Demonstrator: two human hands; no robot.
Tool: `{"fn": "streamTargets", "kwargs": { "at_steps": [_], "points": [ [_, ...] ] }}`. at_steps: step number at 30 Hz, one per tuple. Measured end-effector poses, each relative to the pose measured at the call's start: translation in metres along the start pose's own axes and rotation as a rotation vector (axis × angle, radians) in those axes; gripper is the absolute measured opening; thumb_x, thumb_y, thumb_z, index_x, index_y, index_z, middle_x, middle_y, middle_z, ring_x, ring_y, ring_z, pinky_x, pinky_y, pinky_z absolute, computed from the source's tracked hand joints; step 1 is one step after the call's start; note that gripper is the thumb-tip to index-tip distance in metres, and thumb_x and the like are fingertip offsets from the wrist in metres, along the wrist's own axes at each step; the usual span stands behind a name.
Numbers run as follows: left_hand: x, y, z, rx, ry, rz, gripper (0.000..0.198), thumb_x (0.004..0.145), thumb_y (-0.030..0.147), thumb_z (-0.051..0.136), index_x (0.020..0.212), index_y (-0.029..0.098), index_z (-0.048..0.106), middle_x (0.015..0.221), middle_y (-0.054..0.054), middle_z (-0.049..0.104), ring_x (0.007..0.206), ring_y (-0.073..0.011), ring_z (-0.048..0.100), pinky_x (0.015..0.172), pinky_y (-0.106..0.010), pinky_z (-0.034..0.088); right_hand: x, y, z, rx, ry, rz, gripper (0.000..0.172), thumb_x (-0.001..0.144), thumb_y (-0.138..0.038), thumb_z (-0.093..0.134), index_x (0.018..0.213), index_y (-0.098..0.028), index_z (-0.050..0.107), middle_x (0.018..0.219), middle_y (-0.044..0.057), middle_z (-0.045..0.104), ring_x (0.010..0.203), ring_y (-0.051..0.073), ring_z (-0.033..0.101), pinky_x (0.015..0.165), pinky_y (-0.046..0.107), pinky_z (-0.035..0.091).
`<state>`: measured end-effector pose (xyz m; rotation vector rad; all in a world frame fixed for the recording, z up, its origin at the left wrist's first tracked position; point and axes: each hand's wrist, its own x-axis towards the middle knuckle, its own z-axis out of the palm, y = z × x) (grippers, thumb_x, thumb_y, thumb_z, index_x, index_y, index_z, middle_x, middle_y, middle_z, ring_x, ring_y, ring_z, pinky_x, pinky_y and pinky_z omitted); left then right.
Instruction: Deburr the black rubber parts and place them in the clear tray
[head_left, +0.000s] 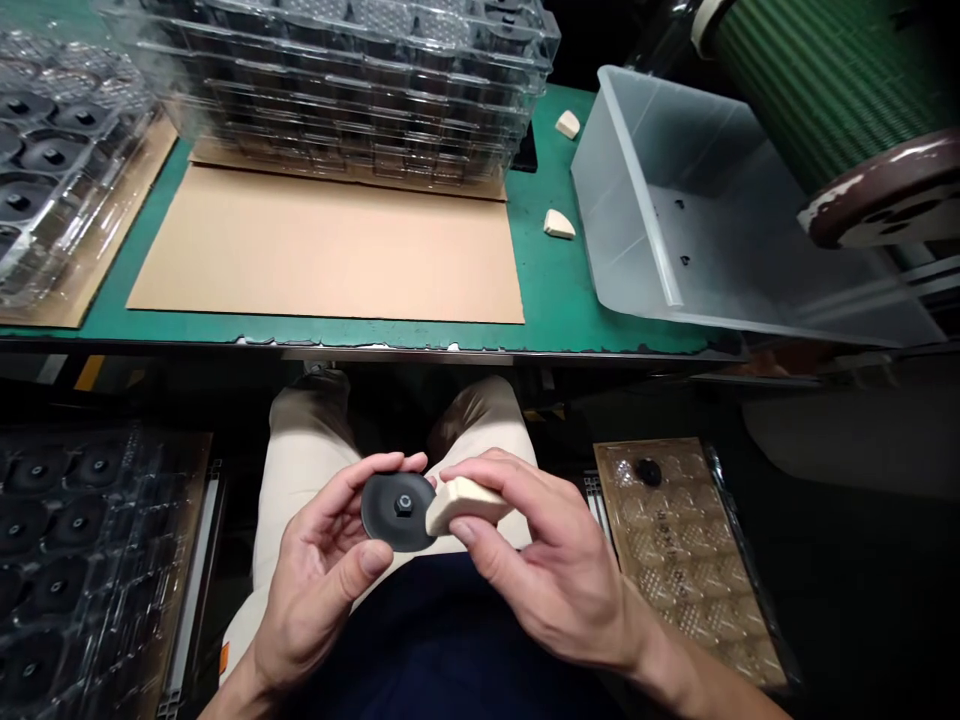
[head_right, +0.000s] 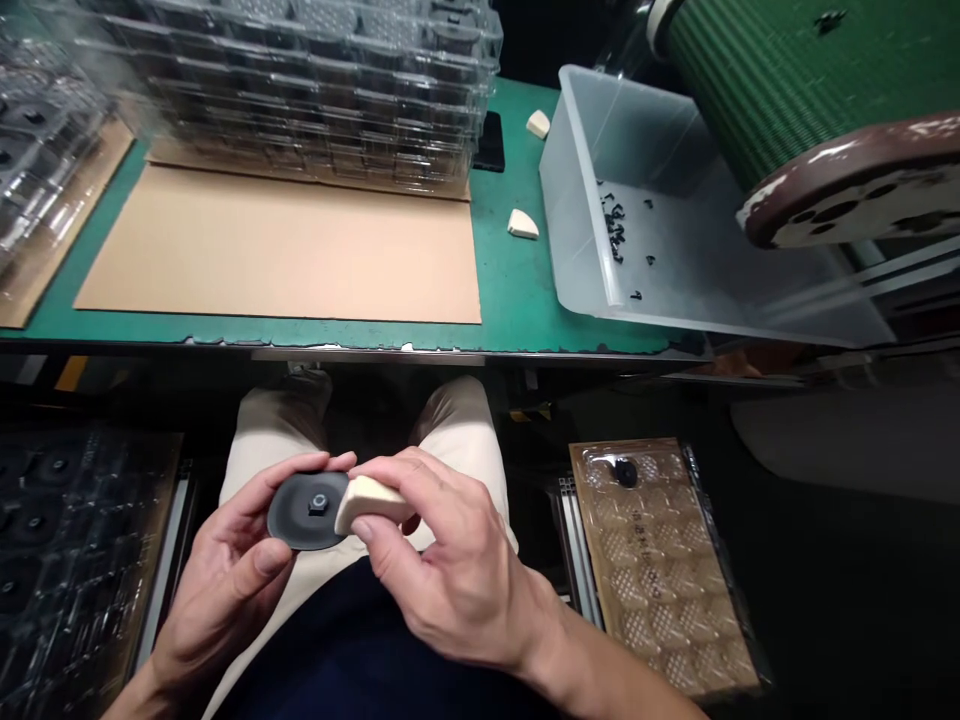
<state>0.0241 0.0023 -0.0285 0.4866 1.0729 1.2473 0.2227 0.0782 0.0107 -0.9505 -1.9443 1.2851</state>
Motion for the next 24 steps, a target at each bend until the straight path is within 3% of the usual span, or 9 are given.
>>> {"fn": "streamTargets", "kwargs": {
  "at_steps": [3,24],
  "points": [
    [-0.0021,0.0007,0.0028,0.023,0.029,0.013,0.051,0.084,0.034,0.081,0.131,0.022,0.067,0.140,-0.013,0.065,0.131,-0.0325,0.060,0.102,-0.030,0.055,0.0037,0.0005,-0.0001,-0.065,-0.018,-0.082,0.029,0.096,-0.010,0.059,0.125,-0.015,0.061,0.101,0.007,0.066,0.087,0.018,0.062,0.077,0.030,0.052],
    [-0.0029,-0.0030,0.0069,-0.003,0.099,0.033,0.057,0.081,0.040,0.085,0.131,0.021,0.067,0.145,-0.016,0.061,0.134,-0.0389,0.056,0.103,-0.038,0.056,0.0024,-0.0057,0.0038,-0.072,0.020,-0.001,0.024,0.098,-0.015,0.058,0.121,-0.020,0.061,0.101,0.007,0.066,0.087,0.020,0.063,0.078,0.032,0.053]
  ]
}}
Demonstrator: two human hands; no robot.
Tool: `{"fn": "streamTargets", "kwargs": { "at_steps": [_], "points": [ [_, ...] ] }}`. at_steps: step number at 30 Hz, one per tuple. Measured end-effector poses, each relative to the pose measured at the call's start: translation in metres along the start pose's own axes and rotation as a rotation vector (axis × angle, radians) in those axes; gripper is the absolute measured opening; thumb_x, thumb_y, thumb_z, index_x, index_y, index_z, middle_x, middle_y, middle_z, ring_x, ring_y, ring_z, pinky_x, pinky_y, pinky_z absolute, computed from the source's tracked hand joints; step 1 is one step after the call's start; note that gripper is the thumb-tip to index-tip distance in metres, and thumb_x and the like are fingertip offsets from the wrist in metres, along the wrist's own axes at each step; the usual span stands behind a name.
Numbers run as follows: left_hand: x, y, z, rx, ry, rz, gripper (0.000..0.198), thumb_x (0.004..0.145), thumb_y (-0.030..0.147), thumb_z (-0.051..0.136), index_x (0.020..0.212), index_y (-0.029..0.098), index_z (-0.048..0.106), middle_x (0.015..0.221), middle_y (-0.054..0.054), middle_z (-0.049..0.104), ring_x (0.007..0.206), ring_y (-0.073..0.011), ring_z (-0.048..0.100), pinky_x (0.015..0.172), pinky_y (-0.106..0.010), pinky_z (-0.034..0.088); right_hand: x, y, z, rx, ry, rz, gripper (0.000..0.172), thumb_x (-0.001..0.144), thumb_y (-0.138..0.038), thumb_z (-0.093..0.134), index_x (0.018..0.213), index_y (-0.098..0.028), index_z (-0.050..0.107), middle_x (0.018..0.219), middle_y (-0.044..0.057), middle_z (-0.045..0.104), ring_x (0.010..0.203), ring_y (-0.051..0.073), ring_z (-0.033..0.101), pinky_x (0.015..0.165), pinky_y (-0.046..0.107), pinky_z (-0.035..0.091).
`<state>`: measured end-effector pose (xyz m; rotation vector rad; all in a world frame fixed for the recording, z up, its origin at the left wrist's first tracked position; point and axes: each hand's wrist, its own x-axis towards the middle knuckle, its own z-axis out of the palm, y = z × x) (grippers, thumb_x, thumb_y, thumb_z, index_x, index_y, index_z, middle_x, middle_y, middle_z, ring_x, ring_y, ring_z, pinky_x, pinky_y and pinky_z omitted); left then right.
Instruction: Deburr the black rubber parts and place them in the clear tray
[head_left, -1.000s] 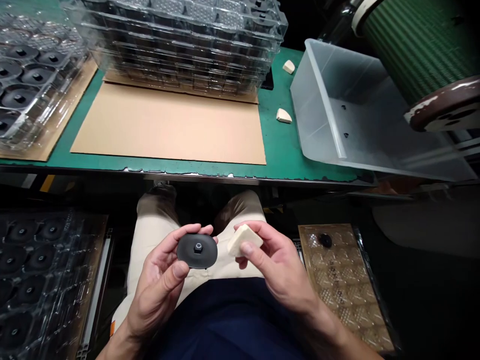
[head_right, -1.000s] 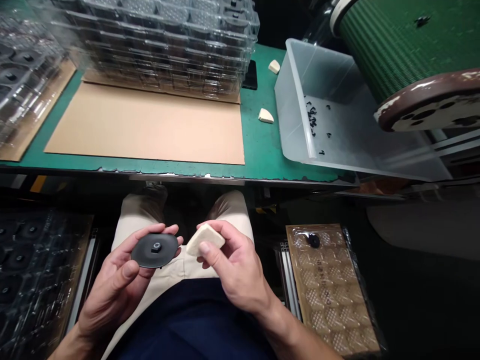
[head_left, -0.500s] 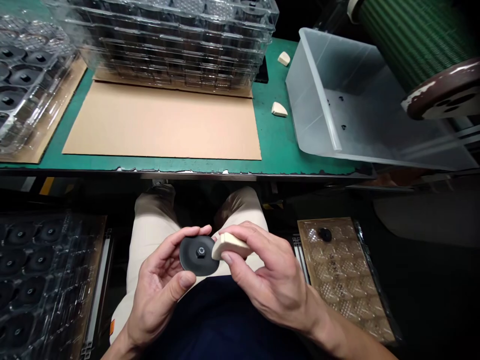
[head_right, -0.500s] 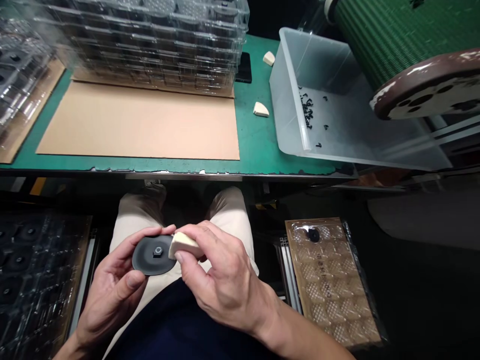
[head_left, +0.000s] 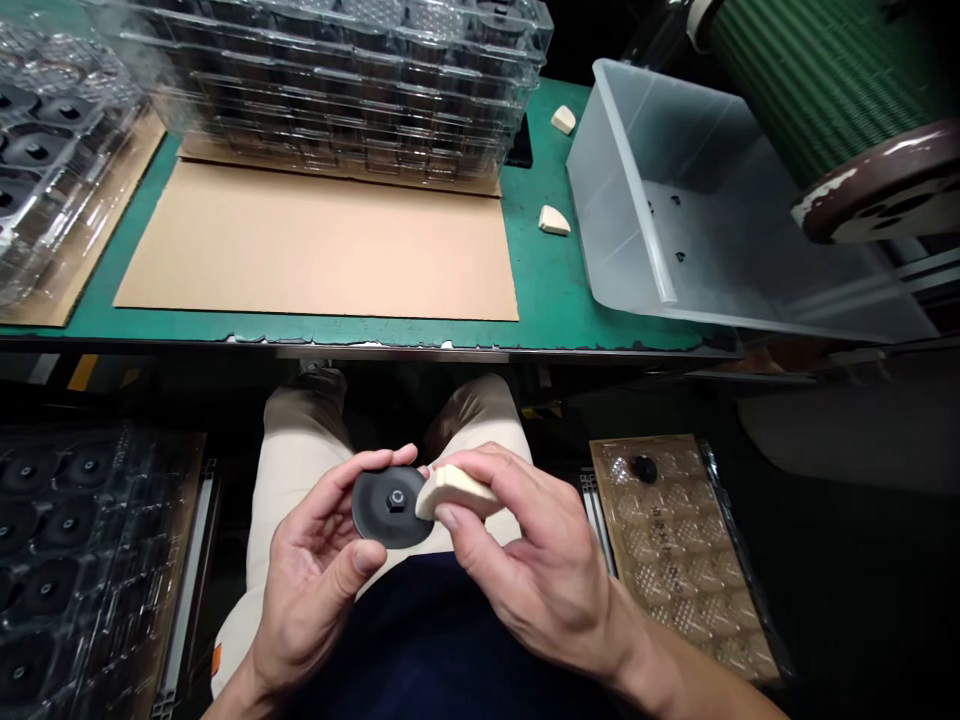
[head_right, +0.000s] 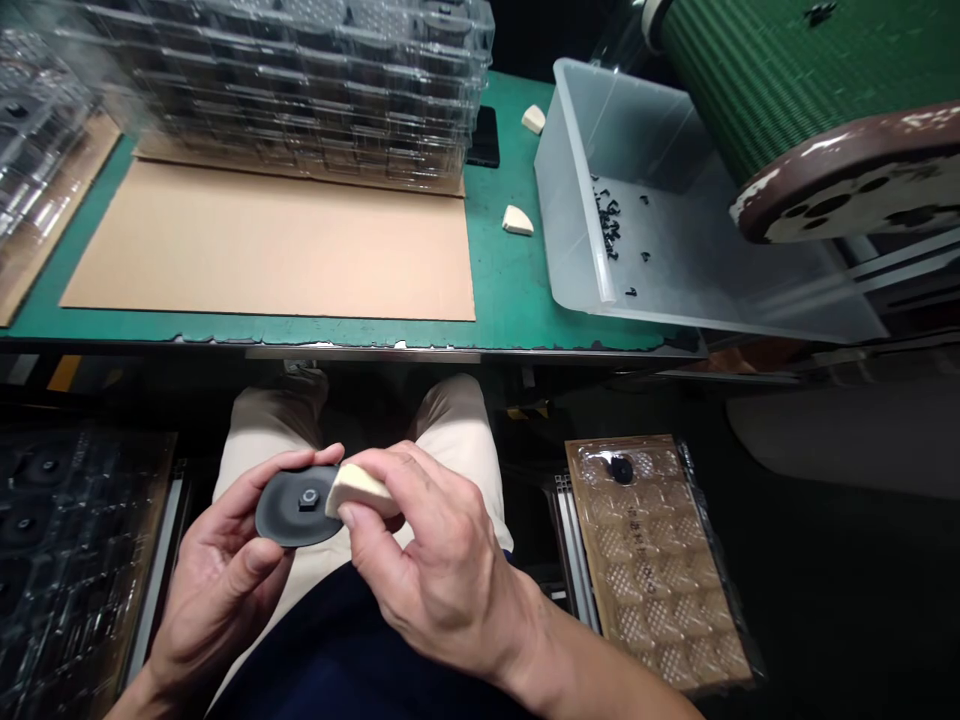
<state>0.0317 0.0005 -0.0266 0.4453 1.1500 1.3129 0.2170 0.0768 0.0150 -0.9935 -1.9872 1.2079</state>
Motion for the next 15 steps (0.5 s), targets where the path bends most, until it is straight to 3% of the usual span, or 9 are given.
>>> {"fn": "streamTargets", "kwargs": {
  "at_steps": [8,15],
  "points": [
    [0.0001,-0.0006,-0.0006,0.002,-0.008,0.040,0.055,0.082,0.039,0.084,0.132,0.022,0.066,0.145,-0.014,0.061,0.134,-0.0353,0.057,0.102,-0.033,0.055,0.0006,-0.0035,0.0015,0.010,0.000,0.038,0.021,0.098,-0.016,0.059,0.118,-0.018,0.062,0.100,0.006,0.064,0.085,0.018,0.061,0.078,0.031,0.051],
    [-0.0005,0.0009,0.0007,0.012,0.014,0.038,0.056,0.082,0.041,0.084,0.131,0.021,0.067,0.144,-0.015,0.062,0.134,-0.0378,0.057,0.102,-0.037,0.056,0.0028,-0.0052,0.0025,0.007,-0.006,0.061,0.017,0.099,-0.018,0.057,0.115,-0.020,0.063,0.098,0.007,0.064,0.084,0.020,0.061,0.076,0.033,0.051]
  ]
}}
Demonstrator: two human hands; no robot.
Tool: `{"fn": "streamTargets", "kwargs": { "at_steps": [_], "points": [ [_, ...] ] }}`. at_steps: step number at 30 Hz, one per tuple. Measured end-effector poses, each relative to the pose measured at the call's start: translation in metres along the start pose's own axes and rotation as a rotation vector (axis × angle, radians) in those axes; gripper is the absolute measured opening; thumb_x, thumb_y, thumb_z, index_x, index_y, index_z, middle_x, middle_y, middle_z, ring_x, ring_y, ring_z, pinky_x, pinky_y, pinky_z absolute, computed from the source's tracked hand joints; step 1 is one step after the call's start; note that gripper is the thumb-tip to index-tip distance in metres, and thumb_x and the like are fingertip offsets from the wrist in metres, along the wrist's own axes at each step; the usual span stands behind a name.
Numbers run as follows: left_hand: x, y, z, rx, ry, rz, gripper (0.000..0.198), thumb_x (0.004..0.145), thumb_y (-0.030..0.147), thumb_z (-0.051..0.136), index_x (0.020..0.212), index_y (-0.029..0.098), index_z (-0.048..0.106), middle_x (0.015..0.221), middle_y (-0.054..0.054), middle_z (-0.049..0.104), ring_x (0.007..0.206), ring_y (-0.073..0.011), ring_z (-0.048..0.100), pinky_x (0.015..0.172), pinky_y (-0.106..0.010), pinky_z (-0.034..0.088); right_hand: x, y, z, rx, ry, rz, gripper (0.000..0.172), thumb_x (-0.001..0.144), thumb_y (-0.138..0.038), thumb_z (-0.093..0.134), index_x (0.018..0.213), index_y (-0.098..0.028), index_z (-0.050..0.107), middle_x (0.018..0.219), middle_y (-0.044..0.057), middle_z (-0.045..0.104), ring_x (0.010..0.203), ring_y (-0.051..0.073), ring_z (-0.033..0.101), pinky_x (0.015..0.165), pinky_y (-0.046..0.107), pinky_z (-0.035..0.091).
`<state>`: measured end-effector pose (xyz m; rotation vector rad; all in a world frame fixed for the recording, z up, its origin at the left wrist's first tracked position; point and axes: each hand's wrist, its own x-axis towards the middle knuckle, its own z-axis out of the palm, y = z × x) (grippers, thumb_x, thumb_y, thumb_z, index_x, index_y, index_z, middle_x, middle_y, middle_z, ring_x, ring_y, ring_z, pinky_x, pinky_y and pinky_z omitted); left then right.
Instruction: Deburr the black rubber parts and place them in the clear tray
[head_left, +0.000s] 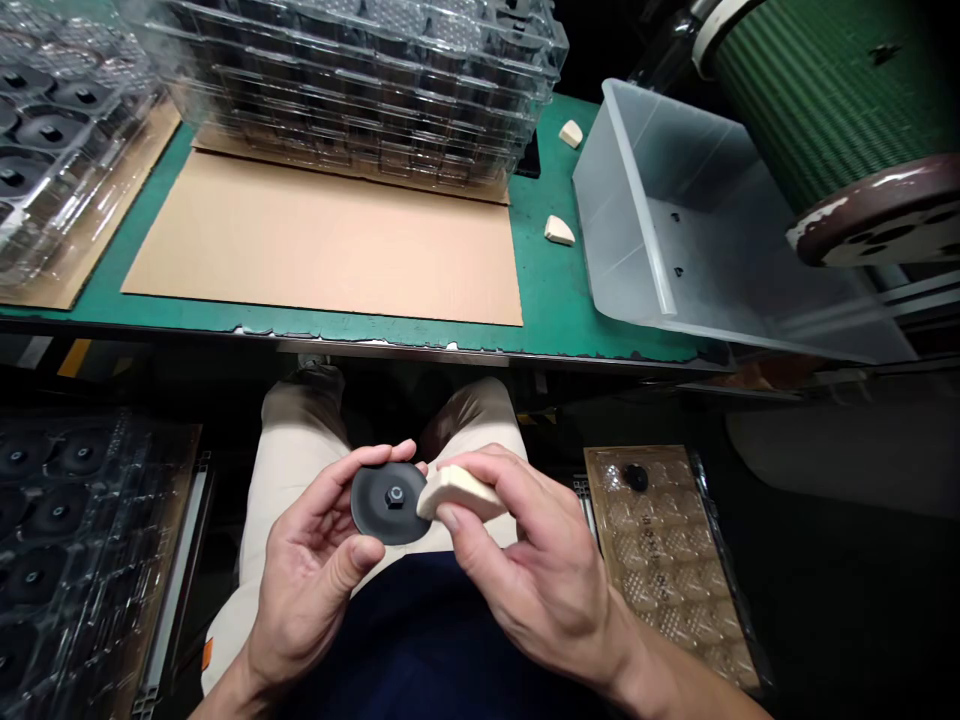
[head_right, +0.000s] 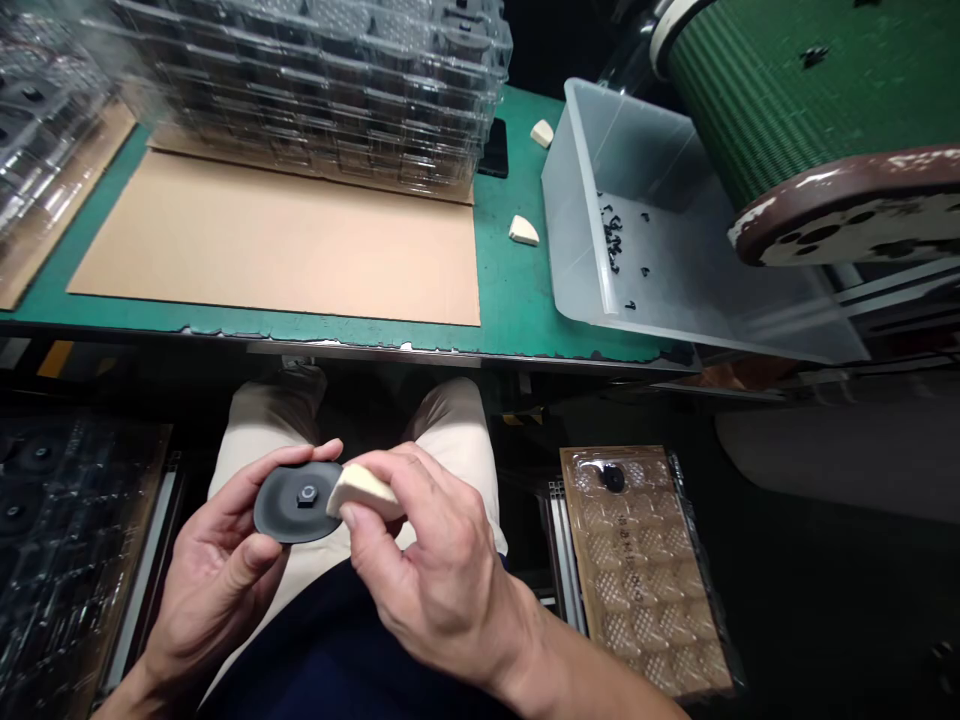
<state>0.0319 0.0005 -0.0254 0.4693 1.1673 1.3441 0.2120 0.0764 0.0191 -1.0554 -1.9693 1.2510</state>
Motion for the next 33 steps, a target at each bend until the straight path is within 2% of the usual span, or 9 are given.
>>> {"fn": "streamTargets", "kwargs": {
  "at_steps": [6,10,14,17,19,24,26,29,33],
  "points": [
    [0.001,-0.001,0.000,-0.009,-0.005,-0.008,0.056,0.082,0.042,0.084,0.131,0.021,0.067,0.142,-0.015,0.063,0.131,-0.0363,0.059,0.101,-0.035,0.056,-0.001,0.005,0.000,0.009,-0.040,0.080,0.012,0.100,-0.024,0.059,0.111,-0.020,0.063,0.093,0.005,0.064,0.078,0.018,0.059,0.074,0.031,0.049],
    [0.002,-0.002,-0.001,0.008,0.012,0.002,0.055,0.082,0.041,0.084,0.130,0.021,0.068,0.141,-0.015,0.065,0.133,-0.0363,0.058,0.101,-0.033,0.056,-0.001,0.007,0.002,-0.014,0.007,0.078,0.013,0.099,-0.024,0.061,0.111,-0.020,0.063,0.092,0.003,0.064,0.077,0.016,0.058,0.072,0.029,0.047],
    [0.002,-0.001,-0.002,-0.013,-0.012,-0.031,0.057,0.081,0.041,0.084,0.132,0.021,0.067,0.141,-0.015,0.065,0.133,-0.0354,0.058,0.103,-0.033,0.054,0.002,0.010,0.003,0.059,-0.071,0.130,0.013,0.100,-0.026,0.061,0.111,-0.021,0.064,0.089,0.001,0.065,0.073,0.014,0.059,0.068,0.026,0.048],
    [0.002,-0.002,-0.004,-0.076,-0.039,-0.068,0.056,0.082,0.041,0.083,0.132,0.021,0.067,0.142,-0.015,0.064,0.132,-0.0353,0.059,0.108,-0.035,0.051,0.008,0.027,0.003,-0.056,0.033,0.050,0.014,0.098,-0.023,0.061,0.111,-0.020,0.065,0.097,0.005,0.067,0.084,0.018,0.063,0.078,0.029,0.050],
    [0.002,-0.002,-0.006,-0.163,-0.054,-0.116,0.058,0.082,0.045,0.083,0.133,0.022,0.067,0.145,-0.015,0.061,0.132,-0.0374,0.059,0.114,-0.043,0.046,0.011,0.043,0.001,-0.069,0.125,0.118,0.020,0.097,-0.025,0.063,0.116,-0.020,0.064,0.102,0.006,0.067,0.086,0.018,0.064,0.078,0.030,0.053],
    [0.005,-0.004,-0.009,-0.267,-0.096,-0.146,0.061,0.081,0.045,0.084,0.135,0.026,0.065,0.154,-0.014,0.053,0.142,-0.0414,0.047,0.123,-0.056,0.032,0.007,0.071,0.002,0.507,0.129,0.466,0.043,0.095,-0.040,0.070,0.132,-0.023,0.058,0.094,0.002,0.066,0.067,0.014,0.064,0.062,0.027,0.059],
    [0.006,-0.004,-0.009,-0.249,-0.112,-0.126,0.059,0.082,0.042,0.083,0.136,0.027,0.064,0.156,-0.013,0.052,0.144,-0.0406,0.045,0.123,-0.055,0.032,0.001,0.073,0.007,0.756,0.069,0.583,0.038,0.094,-0.046,0.071,0.120,-0.019,0.063,0.082,0.001,0.063,0.060,0.013,0.060,0.052,0.024,0.057],
    [0.006,-0.004,-0.006,-0.200,-0.095,-0.105,0.059,0.081,0.039,0.084,0.136,0.029,0.065,0.156,-0.012,0.051,0.144,-0.0397,0.045,0.121,-0.051,0.037,-0.010,0.070,0.017,0.977,-0.014,0.731,0.037,0.094,-0.053,0.069,0.096,-0.016,0.066,0.070,-0.001,0.057,0.047,0.009,0.049,0.034,0.016,0.041],
    [0.007,-0.003,-0.003,-0.105,-0.076,-0.094,0.058,0.080,0.036,0.085,0.134,0.029,0.066,0.154,-0.012,0.053,0.144,-0.0390,0.046,0.114,-0.045,0.046,-0.020,0.061,0.026,1.013,-0.077,0.729,0.044,0.095,-0.056,0.067,0.084,-0.014,0.064,0.062,0.000,0.056,0.045,0.008,0.046,0.037,0.015,0.035]
  ]
}}
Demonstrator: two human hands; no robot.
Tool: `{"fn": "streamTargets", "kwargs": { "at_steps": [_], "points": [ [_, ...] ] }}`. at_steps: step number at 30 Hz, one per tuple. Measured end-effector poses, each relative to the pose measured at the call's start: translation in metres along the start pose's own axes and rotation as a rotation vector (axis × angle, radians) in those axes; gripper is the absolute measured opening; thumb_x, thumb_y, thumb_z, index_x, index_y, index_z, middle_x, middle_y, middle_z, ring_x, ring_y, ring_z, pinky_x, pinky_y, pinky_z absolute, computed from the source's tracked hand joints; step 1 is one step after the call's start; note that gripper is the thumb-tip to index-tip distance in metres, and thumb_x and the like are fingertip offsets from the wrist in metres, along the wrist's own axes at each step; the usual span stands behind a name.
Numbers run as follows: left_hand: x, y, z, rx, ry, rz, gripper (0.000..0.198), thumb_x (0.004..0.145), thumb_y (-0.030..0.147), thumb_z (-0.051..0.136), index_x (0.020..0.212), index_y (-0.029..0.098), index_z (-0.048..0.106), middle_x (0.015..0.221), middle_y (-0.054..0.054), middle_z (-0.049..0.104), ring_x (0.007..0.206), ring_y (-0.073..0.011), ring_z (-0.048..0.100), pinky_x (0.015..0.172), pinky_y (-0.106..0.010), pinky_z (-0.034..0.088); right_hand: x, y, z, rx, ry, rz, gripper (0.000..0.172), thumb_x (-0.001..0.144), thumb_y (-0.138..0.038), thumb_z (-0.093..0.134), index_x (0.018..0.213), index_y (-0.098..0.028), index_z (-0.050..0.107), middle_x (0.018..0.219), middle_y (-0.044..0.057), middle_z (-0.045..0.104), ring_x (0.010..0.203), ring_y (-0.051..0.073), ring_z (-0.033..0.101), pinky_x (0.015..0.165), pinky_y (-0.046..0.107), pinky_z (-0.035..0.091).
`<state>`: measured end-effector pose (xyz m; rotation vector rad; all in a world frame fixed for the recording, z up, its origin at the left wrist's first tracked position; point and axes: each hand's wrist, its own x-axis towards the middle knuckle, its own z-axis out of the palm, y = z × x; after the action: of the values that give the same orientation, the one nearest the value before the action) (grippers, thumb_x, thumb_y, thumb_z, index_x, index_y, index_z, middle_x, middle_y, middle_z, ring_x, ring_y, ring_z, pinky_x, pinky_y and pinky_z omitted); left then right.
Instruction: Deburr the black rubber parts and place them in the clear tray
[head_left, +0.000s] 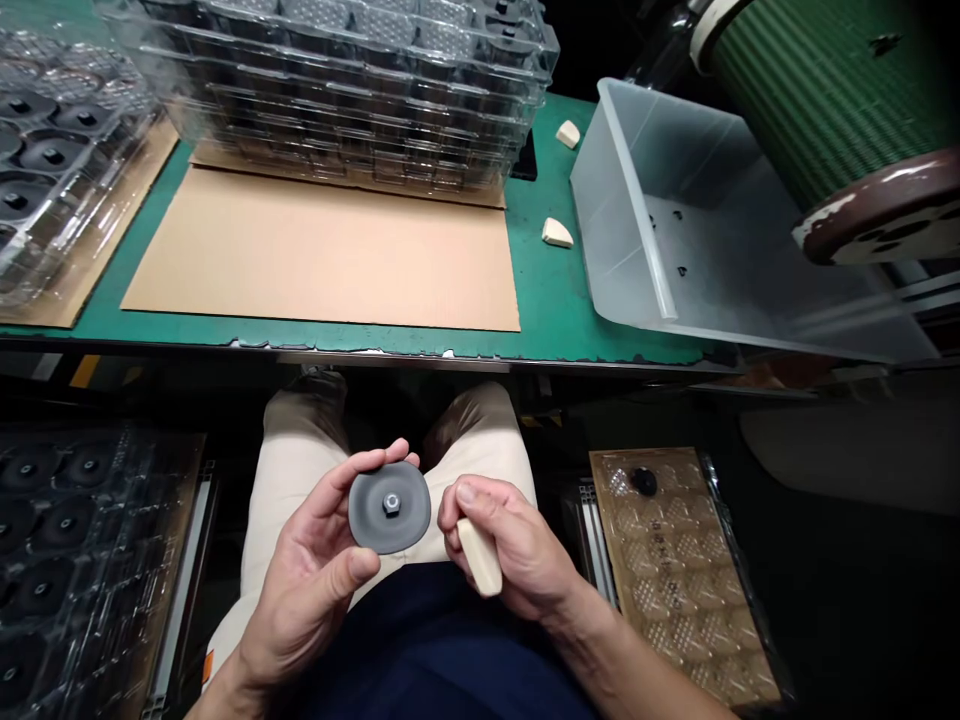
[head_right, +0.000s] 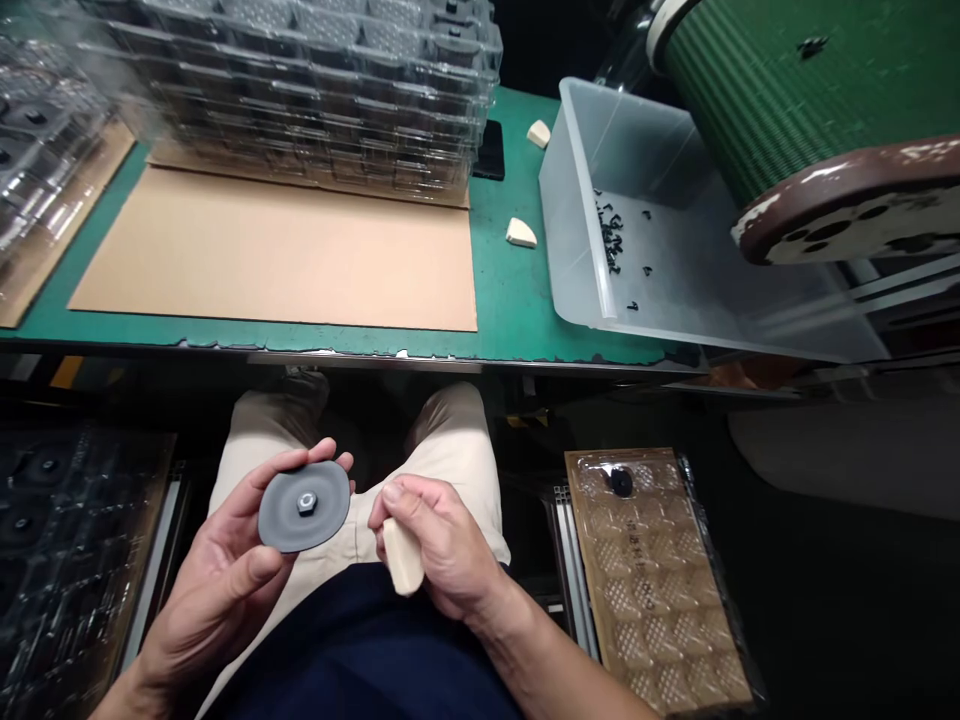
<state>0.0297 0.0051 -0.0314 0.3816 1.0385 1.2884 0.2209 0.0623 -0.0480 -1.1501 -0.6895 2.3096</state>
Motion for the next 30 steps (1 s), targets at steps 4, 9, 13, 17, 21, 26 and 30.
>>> {"fn": "streamTargets", "kwargs": {
  "at_steps": [4,9,13,17,21,26,30],
  "points": [
    [0.001,-0.001,-0.001,0.126,-0.040,0.030,0.056,0.083,0.031,0.083,0.135,0.029,0.065,0.154,-0.012,0.054,0.144,-0.0375,0.045,0.114,-0.043,0.047,-0.007,-0.004,0.006,-0.069,-0.058,-0.068,0.041,0.097,-0.057,0.067,0.101,-0.016,0.065,0.066,-0.002,0.058,0.046,0.007,0.045,0.044,0.016,0.035],
    [-0.001,-0.002,0.001,0.269,-0.108,0.013,0.056,0.086,0.026,0.078,0.140,0.029,0.062,0.154,-0.012,0.053,0.141,-0.0356,0.050,0.114,-0.040,0.047,-0.007,-0.006,0.004,-0.238,-0.071,-0.098,0.037,0.096,-0.053,0.069,0.097,-0.017,0.063,0.070,-0.002,0.058,0.055,0.008,0.047,0.052,0.018,0.037],
    [-0.002,-0.006,0.002,0.278,-0.105,-0.007,0.048,0.095,0.029,0.067,0.142,0.026,0.061,0.153,-0.011,0.055,0.142,-0.0322,0.050,0.114,-0.036,0.047,-0.005,0.000,0.001,-0.400,-0.004,-0.178,0.039,0.102,-0.050,0.059,0.082,-0.017,0.057,0.069,-0.002,0.055,0.060,0.010,0.045,0.058,0.022,0.037],
    [0.003,-0.013,-0.002,0.331,-0.026,-0.059,0.043,0.100,0.032,0.063,0.142,0.024,0.063,0.140,-0.011,0.066,0.134,-0.0294,0.058,0.114,-0.037,0.047,-0.006,0.005,0.001,-0.613,0.025,-0.350,0.033,0.104,-0.041,0.054,0.081,-0.017,0.056,0.071,-0.002,0.054,0.066,0.011,0.048,0.064,0.024,0.038],
    [0.013,-0.020,-0.002,0.459,0.101,-0.117,0.039,0.096,0.040,0.069,0.129,0.020,0.072,0.122,-0.012,0.075,0.117,-0.0302,0.069,0.105,-0.038,0.054,-0.007,0.008,-0.001,-0.622,0.036,-0.417,0.029,0.103,-0.035,0.054,0.080,-0.018,0.054,0.069,-0.003,0.053,0.063,0.010,0.047,0.064,0.024,0.038],
    [0.020,-0.025,0.003,0.454,0.043,-0.180,0.055,0.092,0.041,0.072,0.144,0.027,0.061,0.137,-0.009,0.068,0.128,-0.0315,0.062,0.112,-0.040,0.049,-0.003,0.013,-0.009,-0.468,0.196,-0.380,0.032,0.102,-0.043,0.056,0.081,-0.018,0.056,0.068,-0.002,0.055,0.062,0.010,0.048,0.059,0.022,0.039],
    [0.026,-0.033,-0.002,0.496,0.041,-0.293,0.072,0.082,0.048,0.080,0.147,0.030,0.057,0.141,-0.009,0.066,0.127,-0.0373,0.063,0.106,-0.046,0.054,0.004,0.024,-0.046,-0.539,0.408,-0.363,0.038,0.104,-0.050,0.049,0.084,-0.018,0.058,0.068,-0.002,0.061,0.059,0.010,0.054,0.056,0.020,0.042]
  ]
}}
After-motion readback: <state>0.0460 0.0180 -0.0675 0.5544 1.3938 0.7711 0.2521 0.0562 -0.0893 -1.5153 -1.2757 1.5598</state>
